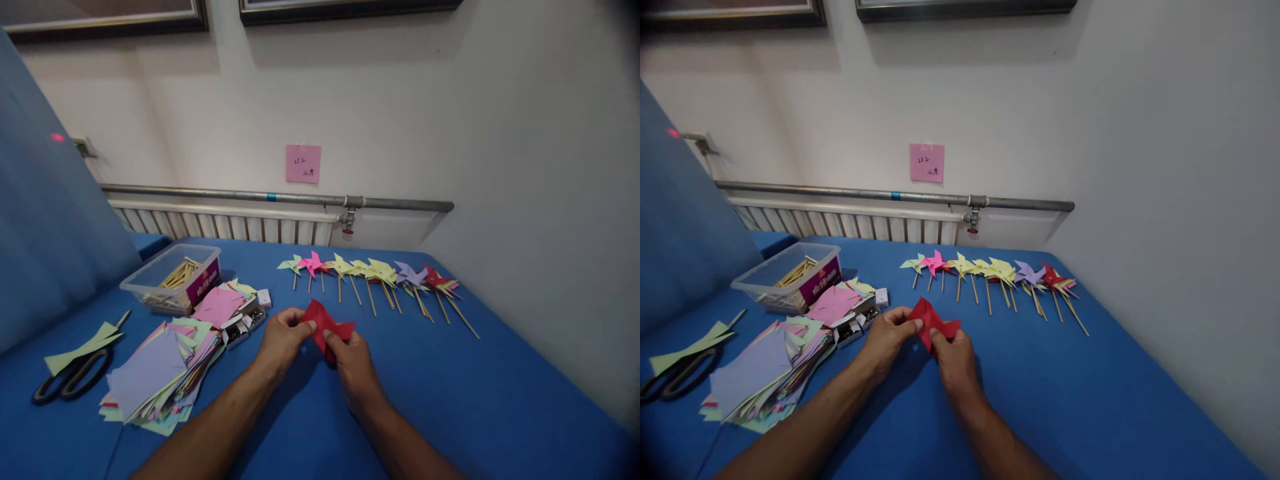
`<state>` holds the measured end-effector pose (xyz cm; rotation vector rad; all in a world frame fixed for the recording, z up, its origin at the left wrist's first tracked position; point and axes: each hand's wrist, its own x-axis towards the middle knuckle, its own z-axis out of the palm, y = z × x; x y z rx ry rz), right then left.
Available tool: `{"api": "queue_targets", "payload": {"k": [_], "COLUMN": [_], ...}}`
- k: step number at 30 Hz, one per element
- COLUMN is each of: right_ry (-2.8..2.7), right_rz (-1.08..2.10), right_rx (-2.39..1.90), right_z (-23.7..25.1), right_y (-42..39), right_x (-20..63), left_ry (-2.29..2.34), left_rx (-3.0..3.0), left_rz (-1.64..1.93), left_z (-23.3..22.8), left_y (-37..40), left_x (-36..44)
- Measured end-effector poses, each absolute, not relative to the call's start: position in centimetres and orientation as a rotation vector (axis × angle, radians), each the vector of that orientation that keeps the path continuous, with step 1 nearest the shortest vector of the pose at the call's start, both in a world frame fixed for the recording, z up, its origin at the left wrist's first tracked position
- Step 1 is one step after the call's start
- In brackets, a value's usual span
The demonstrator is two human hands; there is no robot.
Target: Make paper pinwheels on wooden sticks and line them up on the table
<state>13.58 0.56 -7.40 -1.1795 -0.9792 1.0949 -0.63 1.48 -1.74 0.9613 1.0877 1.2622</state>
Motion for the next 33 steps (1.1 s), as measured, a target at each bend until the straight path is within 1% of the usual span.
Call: {"api": "queue_targets", "payload": {"k": [5, 11, 18, 29, 33], "right_ry": [-1.013, -1.057, -1.027, -0.947, -0.905], "right_rz": [1.150, 1.208, 1.269, 1.297, 1.253], "right_rx": [-1.220, -1.226, -1.188, -1.113, -1.180], "right_z": [-6.2, -5.0, -4.7, -5.8, -6.5], "right_y": [0.0, -0.6, -0.7, -0.3, 0.1], "right_x": [13.6, 13.2, 13.2, 13.1, 13.4], "left_ry": [1.128, 1.063, 1.077, 0.989, 1.115], "left_rx": [1.040, 1.068, 1.142, 1.068, 1.058], "left_rz": [1.056, 0.971, 1.025, 1.044, 1.189], "left_z": [-1.0, -0.9, -2.0, -1.7, -1.8], "left_y": [2.2, 2.0, 2.0, 1.8, 1.9], "left_x": [-2.8, -2.8, -2.0, -1.5, -1.4]}}
